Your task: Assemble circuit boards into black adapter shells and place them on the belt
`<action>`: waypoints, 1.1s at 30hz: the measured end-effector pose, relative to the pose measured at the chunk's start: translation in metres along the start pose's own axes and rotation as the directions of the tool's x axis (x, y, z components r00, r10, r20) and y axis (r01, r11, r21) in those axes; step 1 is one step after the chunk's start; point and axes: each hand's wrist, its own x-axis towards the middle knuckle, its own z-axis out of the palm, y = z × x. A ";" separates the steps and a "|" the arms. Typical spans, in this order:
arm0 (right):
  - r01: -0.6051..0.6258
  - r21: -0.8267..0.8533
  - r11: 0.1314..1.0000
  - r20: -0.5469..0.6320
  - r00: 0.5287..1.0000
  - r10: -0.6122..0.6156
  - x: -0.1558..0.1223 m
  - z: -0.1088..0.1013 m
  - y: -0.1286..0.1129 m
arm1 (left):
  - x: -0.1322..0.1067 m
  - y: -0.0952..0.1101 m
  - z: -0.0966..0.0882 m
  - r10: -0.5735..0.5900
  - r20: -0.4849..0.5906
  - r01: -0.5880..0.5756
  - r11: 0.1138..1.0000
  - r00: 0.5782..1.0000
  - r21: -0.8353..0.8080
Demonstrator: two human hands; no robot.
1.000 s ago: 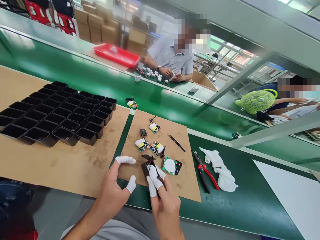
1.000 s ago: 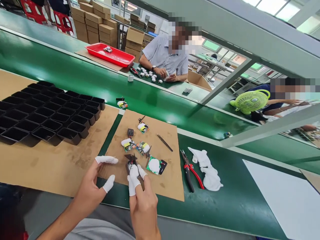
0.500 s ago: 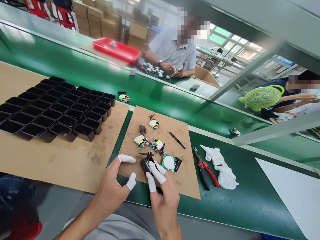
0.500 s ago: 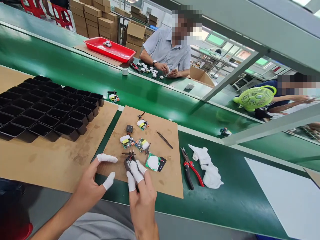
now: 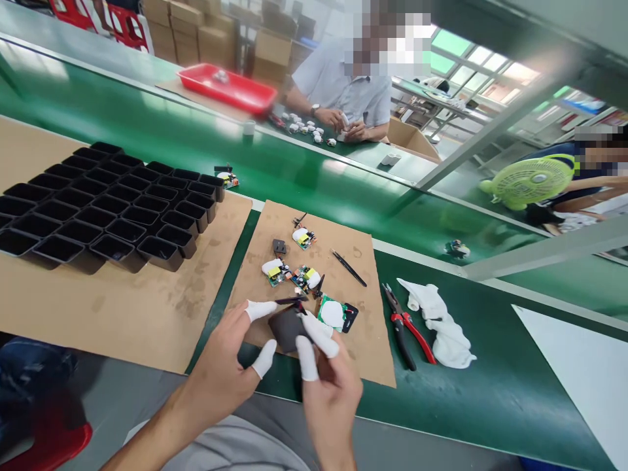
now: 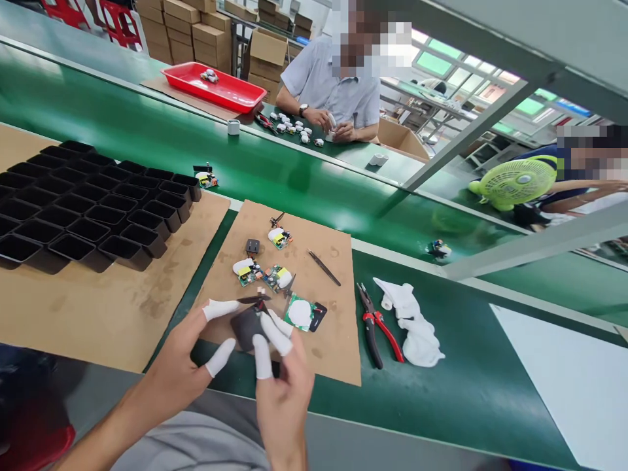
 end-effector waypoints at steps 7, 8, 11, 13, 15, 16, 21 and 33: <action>-0.432 0.696 0.574 0.100 0.850 0.518 -0.014 -0.006 -0.014 | -0.008 -0.010 -0.006 -0.205 -0.066 0.185 0.955 0.976 -0.231; -0.444 0.716 0.539 0.139 0.847 0.513 -0.015 -0.005 -0.014 | -0.008 -0.010 -0.005 -0.207 -0.064 0.188 0.956 0.976 -0.224; -0.468 0.739 0.484 0.203 0.840 0.503 -0.016 -0.005 -0.011 | -0.007 -0.010 -0.005 -0.195 -0.063 0.180 0.965 0.979 -0.189; -0.466 0.742 0.481 0.208 0.843 0.496 -0.016 -0.006 -0.009 | -0.006 -0.009 -0.004 -0.186 -0.069 0.173 0.971 0.980 -0.166; -0.476 0.741 0.474 0.231 0.843 0.485 -0.016 -0.009 -0.008 | -0.006 -0.008 -0.004 -0.179 -0.072 0.167 0.975 0.981 -0.146; -0.484 0.739 0.468 0.250 0.842 0.477 -0.016 -0.011 -0.008 | -0.006 -0.008 -0.004 -0.175 -0.072 0.163 0.977 0.982 -0.138; -0.486 0.760 0.432 0.248 0.831 0.497 -0.019 0.002 -0.015 | -0.011 -0.006 -0.003 -0.046 -0.162 0.023 0.990 0.986 -0.139; -0.089 0.232 0.969 -0.100 0.988 0.114 -0.018 0.031 -0.023 | -0.013 0.022 0.001 0.071 -0.161 -0.085 0.993 0.984 -0.080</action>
